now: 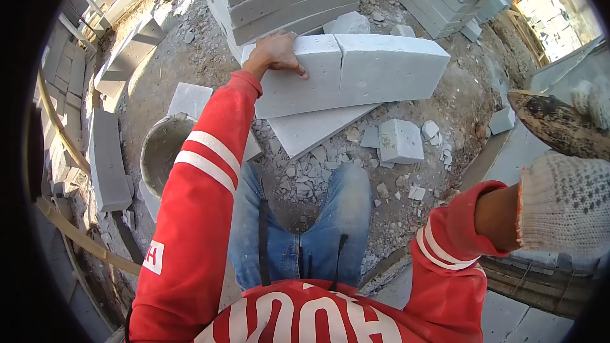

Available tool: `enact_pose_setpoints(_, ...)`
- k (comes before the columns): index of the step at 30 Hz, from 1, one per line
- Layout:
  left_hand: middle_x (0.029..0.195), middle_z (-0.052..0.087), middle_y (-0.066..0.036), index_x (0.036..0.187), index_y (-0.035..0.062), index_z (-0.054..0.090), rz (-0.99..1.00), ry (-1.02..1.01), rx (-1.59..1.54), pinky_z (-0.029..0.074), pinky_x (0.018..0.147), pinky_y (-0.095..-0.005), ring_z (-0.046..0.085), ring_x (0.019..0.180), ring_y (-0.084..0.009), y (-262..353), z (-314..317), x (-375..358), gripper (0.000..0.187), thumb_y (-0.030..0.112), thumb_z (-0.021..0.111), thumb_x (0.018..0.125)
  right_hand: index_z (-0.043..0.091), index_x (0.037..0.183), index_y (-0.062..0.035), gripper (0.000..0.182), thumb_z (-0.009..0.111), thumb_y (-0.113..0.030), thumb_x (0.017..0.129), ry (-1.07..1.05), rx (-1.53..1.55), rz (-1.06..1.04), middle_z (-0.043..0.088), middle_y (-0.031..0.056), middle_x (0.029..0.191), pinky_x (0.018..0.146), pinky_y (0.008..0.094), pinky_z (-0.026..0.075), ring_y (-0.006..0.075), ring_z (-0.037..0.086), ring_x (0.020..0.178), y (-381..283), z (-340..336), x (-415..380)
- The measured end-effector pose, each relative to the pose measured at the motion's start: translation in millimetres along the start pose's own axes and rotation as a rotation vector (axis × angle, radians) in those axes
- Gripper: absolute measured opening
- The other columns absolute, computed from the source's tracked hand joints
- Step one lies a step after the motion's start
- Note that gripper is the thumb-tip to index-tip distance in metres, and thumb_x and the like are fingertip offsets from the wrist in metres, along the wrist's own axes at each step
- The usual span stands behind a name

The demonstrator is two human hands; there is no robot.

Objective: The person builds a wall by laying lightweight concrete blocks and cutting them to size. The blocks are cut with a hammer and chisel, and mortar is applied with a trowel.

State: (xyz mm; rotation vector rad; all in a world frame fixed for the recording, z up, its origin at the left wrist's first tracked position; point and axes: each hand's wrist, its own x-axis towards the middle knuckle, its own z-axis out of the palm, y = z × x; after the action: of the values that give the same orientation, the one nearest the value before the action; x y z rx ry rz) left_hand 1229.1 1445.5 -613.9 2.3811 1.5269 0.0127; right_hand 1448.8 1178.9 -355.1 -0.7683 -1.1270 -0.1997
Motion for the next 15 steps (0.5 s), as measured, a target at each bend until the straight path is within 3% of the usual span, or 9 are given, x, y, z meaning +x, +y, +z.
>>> enact_pose_setpoints(3, 0.144, 0.058, -0.018, 0.14, 0.0048, 0.058, -0.004, 0.016, 0.013, 0.04, 0.108, -0.0639, 0.054, 0.135, -0.0404, 0.2, 0.9, -1.3, 0.112, 0.059, 0.094, 0.048, 0.062, 0.106, -0.0023, 0.031, 0.051, -0.031, 0.109, 0.182, 0.005, 0.062, 0.067, 0.0082, 0.083, 0.067, 0.0415, 0.053, 0.0188, 0.063, 0.069, 51.7, 23.5, -76.4)
enact_pose_setpoints(4, 0.144, 0.058, -0.018, 0.14, 0.0048, 0.058, 0.005, 0.028, 0.014, 0.04, 0.108, -0.0639, 0.054, 0.135, -0.0404, 0.7, 2.3, -1.8, 0.112, 0.059, 0.094, 0.048, 0.062, 0.106, -0.0028, 0.032, 0.049, -0.032, 0.109, 0.161, -0.205, 0.321, 0.067, 0.0083, 0.084, 0.07, 0.0441, 0.054, 0.0199, 0.063, 0.071, 88.4, 33.1, -139.7)
enact_pose_setpoints(5, 0.144, 0.058, -0.018, 0.14, 0.005, 0.057, 0.001, 0.038, 0.019, 0.04, 0.109, -0.0636, 0.053, 0.135, -0.0405, 0.3, 3.2, -2.3, 0.113, 0.059, 0.094, 0.048, 0.06, 0.103, 0.0019, 0.034, 0.054, -0.032, 0.106, -0.377, -0.745, 0.6, 0.068, 0.0174, 0.074, 0.063, 0.0482, 0.054, 0.0311, 0.065, 0.058, 132.1, 12.0, -223.9)
enact_pose_setpoints(6, 0.144, 0.058, -0.018, 0.141, 0.0052, 0.057, -0.005, 0.044, 0.023, 0.04, 0.109, -0.0634, 0.053, 0.136, -0.0405, 1.8, 1.8, -4.8, 0.114, 0.06, 0.094, 0.048, 0.061, 0.108, 0.0054, 0.034, 0.056, -0.028, 0.103, -0.884, -0.918, 0.478, 0.068, 0.0296, 0.08, 0.064, 0.0517, 0.054, 0.045, 0.069, 0.071, 195.9, -16.6, -309.3)
enact_pose_setpoints(7, 0.145, 0.057, -0.018, 0.143, 0.0058, 0.056, -0.004, 0.029, 0.012, 0.038, 0.11, -0.0646, 0.051, 0.138, -0.0409, 5.7, -1.2, -11.4, 0.116, 0.06, 0.094, 0.048, 0.062, 0.113, 0.0053, 0.032, 0.055, -0.024, 0.102, -0.75, -0.86, 0.624, 0.067, 0.0352, 0.087, 0.069, 0.0536, 0.054, 0.0511, 0.067, 0.085, 199.9, -10.9, -335.7)
enact_pose_setpoints(8, 0.145, 0.057, -0.018, 0.143, 0.0058, 0.056, 0.005, 0.049, 0.037, 0.038, 0.11, -0.0646, 0.051, 0.138, -0.0409, 7.4, 0.7, -13.8, 0.116, 0.06, 0.094, 0.048, 0.062, 0.113, 0.0055, 0.031, 0.053, -0.023, 0.103, -0.759, -0.858, 0.655, 0.069, 0.0298, 0.081, 0.069, 0.0562, 0.055, 0.0476, 0.069, 0.079, 187.7, -4.3, -328.7)
enact_pose_setpoints(10, 0.145, 0.057, -0.018, 0.144, 0.0063, 0.056, -0.022, 0.05, 0.049, 0.037, 0.111, -0.0659, 0.05, 0.138, -0.0415, 5.3, 0.9, -10.2, 0.116, 0.061, 0.093, 0.048, 0.062, 0.114, 0.0076, 0.035, 0.054, -0.024, 0.103, -0.711, -0.791, 0.607, 0.071, 0.0313, 0.087, 0.072, 0.0543, 0.056, 0.0477, 0.07, 0.082, 198.0, -10.2, -332.5)
enact_pose_setpoints(13, 0.143, 0.058, -0.018, 0.141, 0.0054, 0.058, 0.008, 0.04, 0.021, 0.037, 0.109, -0.066, 0.051, 0.137, -0.0418, 3.2, 4.3, -10.2, 0.113, 0.06, 0.093, 0.048, 0.062, 0.112, 0.0066, 0.034, 0.054, -0.025, 0.102, -0.756, -0.804, 0.578, 0.069, 0.0321, 0.088, 0.071, 0.0543, 0.055, 0.0495, 0.069, 0.083, 205.7, -26.9, -327.2)
enact_pose_setpoints(15, 0.142, 0.059, -0.017, 0.14, 0.0046, 0.059, 0.021, 0.047, 0.023, 0.038, 0.109, -0.0653, 0.052, 0.135, -0.0416, 2.3, 4.3, -10.8, 0.112, 0.06, 0.093, 0.047, 0.062, 0.11, 0.0047, 0.031, 0.055, -0.024, 0.102, -0.835, -0.657, 0.549, 0.067, 0.0328, 0.085, 0.07, 0.0564, 0.053, 0.0515, 0.066, 0.082, 218.1, -38.8, -324.1)
